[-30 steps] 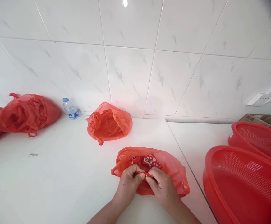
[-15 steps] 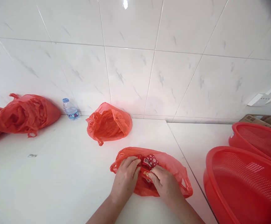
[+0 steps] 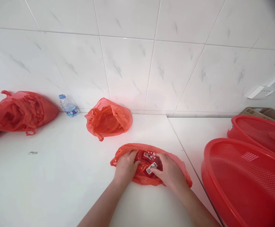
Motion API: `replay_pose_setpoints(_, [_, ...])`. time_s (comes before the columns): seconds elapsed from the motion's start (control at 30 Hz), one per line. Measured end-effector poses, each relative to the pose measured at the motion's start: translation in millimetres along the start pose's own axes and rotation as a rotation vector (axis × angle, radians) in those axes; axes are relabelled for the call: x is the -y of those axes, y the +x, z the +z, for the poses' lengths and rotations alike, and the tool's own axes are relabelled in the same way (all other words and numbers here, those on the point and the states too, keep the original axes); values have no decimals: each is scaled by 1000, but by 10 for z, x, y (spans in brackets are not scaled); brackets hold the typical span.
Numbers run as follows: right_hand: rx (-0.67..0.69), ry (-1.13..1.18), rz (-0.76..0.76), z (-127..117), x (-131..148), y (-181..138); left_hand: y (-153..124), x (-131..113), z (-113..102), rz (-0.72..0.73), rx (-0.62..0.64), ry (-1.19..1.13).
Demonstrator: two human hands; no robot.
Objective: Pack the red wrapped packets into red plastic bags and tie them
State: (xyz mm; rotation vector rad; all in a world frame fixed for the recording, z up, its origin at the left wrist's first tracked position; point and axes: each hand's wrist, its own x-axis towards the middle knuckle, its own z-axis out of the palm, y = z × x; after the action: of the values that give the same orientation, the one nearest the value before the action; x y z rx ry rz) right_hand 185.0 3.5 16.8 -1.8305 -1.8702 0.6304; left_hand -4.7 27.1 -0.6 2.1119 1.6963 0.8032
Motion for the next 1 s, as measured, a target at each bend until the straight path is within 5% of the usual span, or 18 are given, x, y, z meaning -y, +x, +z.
replay_pose_setpoints(0.4, [54,199,47,9,97,-93,-36,74,-35,-14,-218,-217])
replay_pose_setpoints(0.63, [-239,136,-159,57,35,-36,-90,99,-44,117,-240,-195])
replay_pose_setpoints(0.73, [-227,122,-203,99,19,-12,-93,104,-28,217,-255,-144])
replay_pose_setpoints(1.0, [-194,-16,-65,194,6,60,-86,62,-42,202,-66,-72])
